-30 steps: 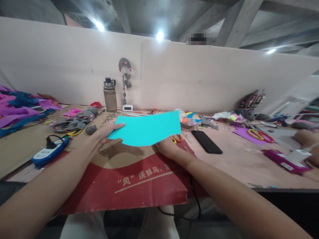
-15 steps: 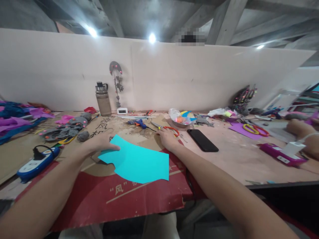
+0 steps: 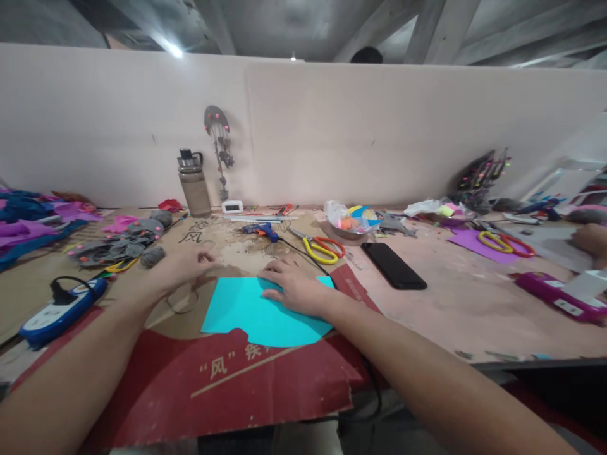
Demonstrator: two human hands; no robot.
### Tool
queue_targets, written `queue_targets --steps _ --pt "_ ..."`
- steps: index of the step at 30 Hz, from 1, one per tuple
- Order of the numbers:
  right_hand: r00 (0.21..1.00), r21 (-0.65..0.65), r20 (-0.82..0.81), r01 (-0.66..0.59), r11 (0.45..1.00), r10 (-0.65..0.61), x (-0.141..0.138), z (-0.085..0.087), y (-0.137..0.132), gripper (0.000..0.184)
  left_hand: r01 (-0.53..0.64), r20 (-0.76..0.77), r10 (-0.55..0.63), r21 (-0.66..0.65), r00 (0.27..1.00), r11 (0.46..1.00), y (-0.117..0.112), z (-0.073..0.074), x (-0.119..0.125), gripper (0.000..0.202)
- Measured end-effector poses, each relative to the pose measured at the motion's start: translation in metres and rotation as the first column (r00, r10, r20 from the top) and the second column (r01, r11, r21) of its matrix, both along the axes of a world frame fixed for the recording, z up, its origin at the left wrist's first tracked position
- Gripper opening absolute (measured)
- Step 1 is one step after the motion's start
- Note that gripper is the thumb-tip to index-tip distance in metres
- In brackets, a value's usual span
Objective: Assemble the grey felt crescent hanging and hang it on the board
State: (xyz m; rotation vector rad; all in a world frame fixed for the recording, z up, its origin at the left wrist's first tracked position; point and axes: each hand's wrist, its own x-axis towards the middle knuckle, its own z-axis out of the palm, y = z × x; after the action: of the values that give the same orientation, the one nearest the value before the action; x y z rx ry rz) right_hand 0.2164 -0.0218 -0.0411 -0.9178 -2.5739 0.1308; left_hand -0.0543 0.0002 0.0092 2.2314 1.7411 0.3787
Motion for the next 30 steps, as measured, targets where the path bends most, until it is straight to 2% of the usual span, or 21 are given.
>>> queue_targets --steps 2,3,5,7,10,13,15,19,21,23,25,26,27,28,29,30 --pt "1.0 -0.006 -0.023 0.017 1.0 -0.017 -0.001 -0.003 -0.001 0.041 0.008 0.011 -0.009 0.164 1.0 0.986 0.001 0.001 0.003 0.037" --pt "0.999 -0.009 -0.044 0.019 1.0 -0.019 0.0 -0.006 0.0 0.039 0.06 0.033 -0.068 0.186 0.997 0.981 0.0 -0.001 0.006 0.037" --pt "0.997 -0.01 -0.079 0.011 1.0 -0.012 0.001 -0.01 0.004 0.035 0.246 0.065 -0.257 0.146 0.964 0.958 -0.004 -0.006 0.015 0.043" --pt "0.992 -0.014 -0.129 0.012 1.0 -0.013 0.003 -0.013 0.009 0.031 0.44 0.04 -0.442 0.062 0.896 0.896 -0.009 -0.015 0.024 0.057" --pt "0.957 -0.066 -0.266 0.104 0.992 -0.118 0.009 -0.012 0.016 0.032 0.576 -0.042 -0.578 -0.053 0.815 0.816 -0.012 -0.024 0.029 0.075" --pt "0.928 -0.151 -0.302 0.178 0.972 -0.217 0.02 -0.007 0.019 0.032 0.563 -0.085 -0.57 -0.091 0.817 0.821 -0.008 -0.024 0.024 0.076" --pt "0.956 -0.168 -0.226 0.151 0.974 -0.187 0.025 -0.005 0.017 0.036 0.528 -0.106 -0.535 -0.088 0.838 0.845 -0.005 -0.02 0.021 0.077" --pt "0.986 -0.132 -0.1 0.118 0.984 -0.131 0.022 -0.003 0.011 0.059 0.444 -0.139 -0.443 -0.028 0.886 0.896 -0.005 -0.012 0.02 0.078" --pt "0.977 -0.162 -0.125 0.15 0.975 -0.171 0.02 0.001 0.009 0.054 0.385 -0.118 -0.377 0.052 0.918 0.921 -0.003 -0.009 0.019 0.07" --pt "0.948 -0.22 -0.154 0.242 0.945 -0.279 0.024 0.01 0.009 0.035 0.254 0.009 -0.261 0.201 0.965 0.946 0.001 -0.005 0.015 0.059" --pt "0.866 -0.269 -0.235 0.378 0.886 -0.441 0.036 0.023 0.012 0.024 0.024 0.27 -0.117 0.324 0.956 0.946 0.007 0.0 0.008 0.05" --pt "0.778 -0.293 -0.346 0.442 0.848 -0.525 0.043 0.03 0.013 0.027 -0.088 0.41 -0.055 0.321 0.91 0.943 0.009 0.003 0.004 0.048" --pt "0.668 -0.319 -0.506 0.444 0.838 -0.546 0.05 0.036 0.015 0.03 -0.157 0.525 -0.008 0.27 0.851 0.95 0.01 0.005 0.0 0.047" --pt "0.534 -0.346 -0.664 0.401 0.848 -0.524 0.057 0.041 0.016 0.032 -0.159 0.597 0.022 0.178 0.802 0.971 0.009 0.006 -0.003 0.048" --pt "0.433 -0.378 -0.76 0.311 0.872 -0.484 0.061 0.044 0.017 0.035 -0.091 0.626 0.035 0.057 0.779 0.994 0.007 0.007 -0.005 0.052" --pt "0.383 -0.411 -0.803 0.201 0.889 -0.457 0.064 0.046 0.016 0.037 0.029 0.62 0.024 -0.075 0.785 0.997 0.004 0.006 -0.006 0.055"
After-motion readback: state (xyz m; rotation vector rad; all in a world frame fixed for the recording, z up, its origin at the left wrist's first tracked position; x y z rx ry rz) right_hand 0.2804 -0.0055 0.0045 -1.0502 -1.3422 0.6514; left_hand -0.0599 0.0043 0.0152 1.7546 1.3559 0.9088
